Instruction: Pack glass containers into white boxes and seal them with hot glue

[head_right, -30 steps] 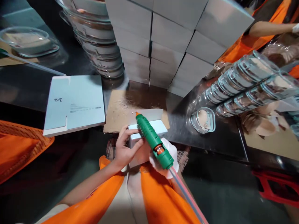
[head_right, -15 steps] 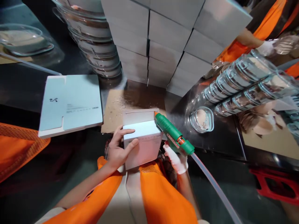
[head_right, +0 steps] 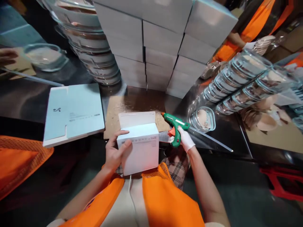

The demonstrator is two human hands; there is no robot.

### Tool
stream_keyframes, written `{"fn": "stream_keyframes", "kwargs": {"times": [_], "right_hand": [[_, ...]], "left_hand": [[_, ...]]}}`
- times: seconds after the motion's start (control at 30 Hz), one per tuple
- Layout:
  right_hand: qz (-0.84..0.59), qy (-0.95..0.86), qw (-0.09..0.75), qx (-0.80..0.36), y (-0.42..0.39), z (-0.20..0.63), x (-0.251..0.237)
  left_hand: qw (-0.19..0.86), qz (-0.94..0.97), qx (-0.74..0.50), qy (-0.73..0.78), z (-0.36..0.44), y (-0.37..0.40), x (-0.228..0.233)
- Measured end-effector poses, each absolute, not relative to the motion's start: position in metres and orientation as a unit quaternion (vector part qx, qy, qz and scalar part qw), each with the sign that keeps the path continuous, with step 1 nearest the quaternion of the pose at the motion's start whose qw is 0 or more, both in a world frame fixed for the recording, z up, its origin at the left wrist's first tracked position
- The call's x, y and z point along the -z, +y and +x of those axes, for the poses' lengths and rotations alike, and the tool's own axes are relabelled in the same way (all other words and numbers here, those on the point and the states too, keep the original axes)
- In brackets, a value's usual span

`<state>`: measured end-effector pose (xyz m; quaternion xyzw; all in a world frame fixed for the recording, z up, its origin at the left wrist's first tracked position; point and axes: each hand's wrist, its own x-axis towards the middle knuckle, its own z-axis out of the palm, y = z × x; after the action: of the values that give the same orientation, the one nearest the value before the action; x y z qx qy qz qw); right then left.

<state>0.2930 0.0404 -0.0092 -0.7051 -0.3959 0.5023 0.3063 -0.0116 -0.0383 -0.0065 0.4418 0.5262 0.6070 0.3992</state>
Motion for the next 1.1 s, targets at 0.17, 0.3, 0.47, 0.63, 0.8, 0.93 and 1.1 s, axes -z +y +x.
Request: {"fn": "stream_keyframes", "kwargs": {"times": [0.17, 0.3, 0.47, 0.63, 0.8, 0.93, 1.1], "right_hand": [[-0.763, -0.428, 0.247, -0.416, 0.043, 0.306, -0.024], [-0.682, -0.494, 0.370, -0.393, 0.037, 0.269, -0.051], [-0.521, -0.464, 0.409, -0.588, 0.034, 0.223, -0.052], [-0.407, -0.622, 0.393, -0.540, 0.028, 0.236, -0.050], [-0.298, -0.784, 0.331, -0.433, 0.028, 0.238, -0.058], [-0.294, -0.785, 0.357, -0.412, 0.023, 0.227, -0.049], [-0.407, -0.659, 0.534, -0.340, 0.006, 0.211, -0.027]], "left_hand": [[0.399, 0.452, -0.605, 0.521, -0.008, -0.036, 0.005], [0.398, 0.485, -0.586, 0.512, -0.002, -0.035, 0.003], [0.403, 0.492, -0.594, 0.493, 0.006, -0.033, 0.002], [0.432, 0.432, -0.666, 0.428, 0.004, -0.021, 0.007], [0.378, 0.542, -0.626, 0.414, -0.007, -0.018, 0.006], [0.376, 0.535, -0.631, 0.417, -0.008, -0.023, -0.001], [0.387, 0.489, -0.646, 0.440, 0.002, -0.024, -0.006]]}}
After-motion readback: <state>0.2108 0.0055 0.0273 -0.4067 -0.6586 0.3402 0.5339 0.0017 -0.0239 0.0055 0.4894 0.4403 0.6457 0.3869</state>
